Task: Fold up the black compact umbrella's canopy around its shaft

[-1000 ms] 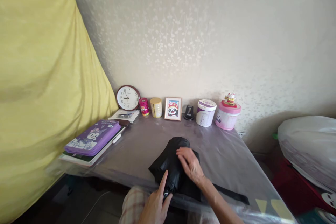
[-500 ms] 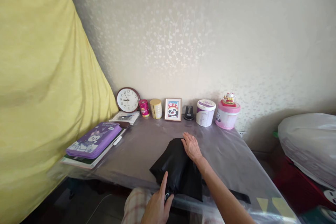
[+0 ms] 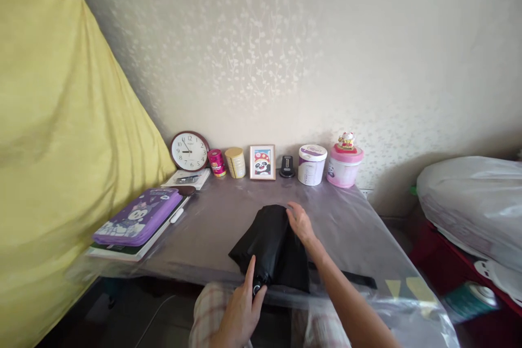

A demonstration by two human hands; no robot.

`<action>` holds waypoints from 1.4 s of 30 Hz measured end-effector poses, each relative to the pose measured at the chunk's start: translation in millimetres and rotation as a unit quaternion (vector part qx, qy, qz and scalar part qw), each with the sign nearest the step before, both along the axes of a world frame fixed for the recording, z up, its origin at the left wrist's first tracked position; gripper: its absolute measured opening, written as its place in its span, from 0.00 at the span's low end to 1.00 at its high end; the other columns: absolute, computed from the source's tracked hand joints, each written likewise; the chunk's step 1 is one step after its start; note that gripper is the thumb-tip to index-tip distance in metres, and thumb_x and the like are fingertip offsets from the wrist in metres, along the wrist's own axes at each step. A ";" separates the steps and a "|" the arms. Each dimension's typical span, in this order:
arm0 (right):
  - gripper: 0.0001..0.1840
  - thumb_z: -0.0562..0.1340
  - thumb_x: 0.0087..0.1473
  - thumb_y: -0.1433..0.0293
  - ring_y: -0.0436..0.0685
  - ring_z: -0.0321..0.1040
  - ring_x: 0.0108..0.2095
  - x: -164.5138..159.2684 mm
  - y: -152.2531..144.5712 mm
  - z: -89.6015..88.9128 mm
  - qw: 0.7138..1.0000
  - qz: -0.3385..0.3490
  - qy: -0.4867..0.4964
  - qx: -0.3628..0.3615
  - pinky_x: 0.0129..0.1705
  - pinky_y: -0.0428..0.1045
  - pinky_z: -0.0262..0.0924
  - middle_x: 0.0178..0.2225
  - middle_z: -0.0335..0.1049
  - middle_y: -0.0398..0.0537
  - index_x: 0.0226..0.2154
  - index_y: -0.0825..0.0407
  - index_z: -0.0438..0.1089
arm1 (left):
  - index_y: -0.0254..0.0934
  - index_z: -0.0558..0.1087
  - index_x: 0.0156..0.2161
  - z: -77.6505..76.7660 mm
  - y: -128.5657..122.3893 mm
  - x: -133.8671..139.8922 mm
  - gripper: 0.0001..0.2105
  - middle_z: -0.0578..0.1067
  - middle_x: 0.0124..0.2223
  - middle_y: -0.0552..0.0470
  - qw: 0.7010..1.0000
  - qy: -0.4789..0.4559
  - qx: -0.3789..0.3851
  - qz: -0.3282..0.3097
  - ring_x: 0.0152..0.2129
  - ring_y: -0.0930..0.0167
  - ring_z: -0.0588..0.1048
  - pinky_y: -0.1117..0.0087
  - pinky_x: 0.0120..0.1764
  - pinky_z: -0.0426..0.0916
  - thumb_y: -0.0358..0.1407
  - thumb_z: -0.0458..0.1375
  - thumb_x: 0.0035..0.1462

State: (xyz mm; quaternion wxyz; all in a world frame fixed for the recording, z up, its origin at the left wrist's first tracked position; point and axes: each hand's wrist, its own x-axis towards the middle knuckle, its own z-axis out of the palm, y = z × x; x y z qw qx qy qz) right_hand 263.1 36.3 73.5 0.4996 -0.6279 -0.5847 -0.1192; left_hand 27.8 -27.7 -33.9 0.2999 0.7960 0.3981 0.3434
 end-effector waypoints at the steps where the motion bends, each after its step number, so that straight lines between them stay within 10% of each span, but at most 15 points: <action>1: 0.17 0.55 0.52 0.71 0.59 0.65 0.49 11.4 -5.9 -1.2 0.999 -0.011 0.031 -0.007 0.52 0.55 0.58 0.47 0.69 0.57 0.44 0.57 0.69 | 0.34 0.40 0.64 2.0 -1.7 -0.8 0.30 0.76 0.43 0.45 1.000 0.005 -0.007 0.002 0.38 0.67 0.75 0.71 0.43 0.62 0.42 0.42 0.61; 7: 0.15 0.54 0.52 0.69 0.55 0.73 0.37 50.1 -58.8 -26.6 0.980 0.007 0.180 -0.087 0.35 0.47 0.68 0.35 0.75 0.50 0.42 0.54 0.69 | 0.33 0.38 0.64 9.6 -5.6 -4.0 0.30 0.78 0.37 0.46 0.999 0.030 -0.020 -0.002 0.32 0.67 0.76 0.70 0.41 0.63 0.42 0.42 0.61; 17: 0.15 0.53 0.54 0.71 0.55 0.73 0.37 20.2 -78.0 -29.2 0.927 0.061 0.334 -0.162 0.26 0.44 0.69 0.38 0.73 0.53 0.44 0.56 0.65 | 0.32 0.37 0.64 14.1 -9.0 -3.6 0.32 0.77 0.32 0.48 0.998 0.040 -0.041 0.001 0.26 0.68 0.75 0.71 0.36 0.65 0.44 0.43 0.61; 23: 0.13 0.53 0.54 0.70 0.55 0.70 0.40 17.7 -74.5 -31.6 0.998 0.002 0.013 -0.064 0.45 0.52 0.65 0.38 0.73 0.48 0.39 0.51 0.70 | 0.35 0.33 0.64 10.7 -6.9 -3.1 0.32 0.72 0.22 0.55 0.996 0.015 -0.081 -0.023 0.13 0.73 0.69 0.74 0.22 0.63 0.46 0.40 0.61; 28: 0.15 0.52 0.57 0.74 0.57 0.65 0.47 2.4 -72.7 -43.4 0.971 0.036 -0.229 -0.052 0.53 0.55 0.57 0.46 0.70 0.50 0.40 0.52 0.71 | 0.42 0.31 0.64 7.1 -0.5 -4.7 0.33 0.66 0.20 0.62 0.990 -0.046 -0.120 -0.054 0.10 0.75 0.66 0.78 0.15 0.59 0.49 0.42 0.59; 42: 0.15 0.56 0.55 0.71 0.60 0.62 0.49 -37.5 -92.0 -68.1 0.933 0.068 -0.348 -0.064 0.51 0.58 0.58 0.50 0.66 0.53 0.46 0.50 0.68 | 0.48 0.29 0.63 9.9 7.5 -10.2 0.33 0.63 0.21 0.62 0.979 -0.066 -0.179 -0.076 0.11 0.75 0.66 0.78 0.15 0.59 0.49 0.42 0.59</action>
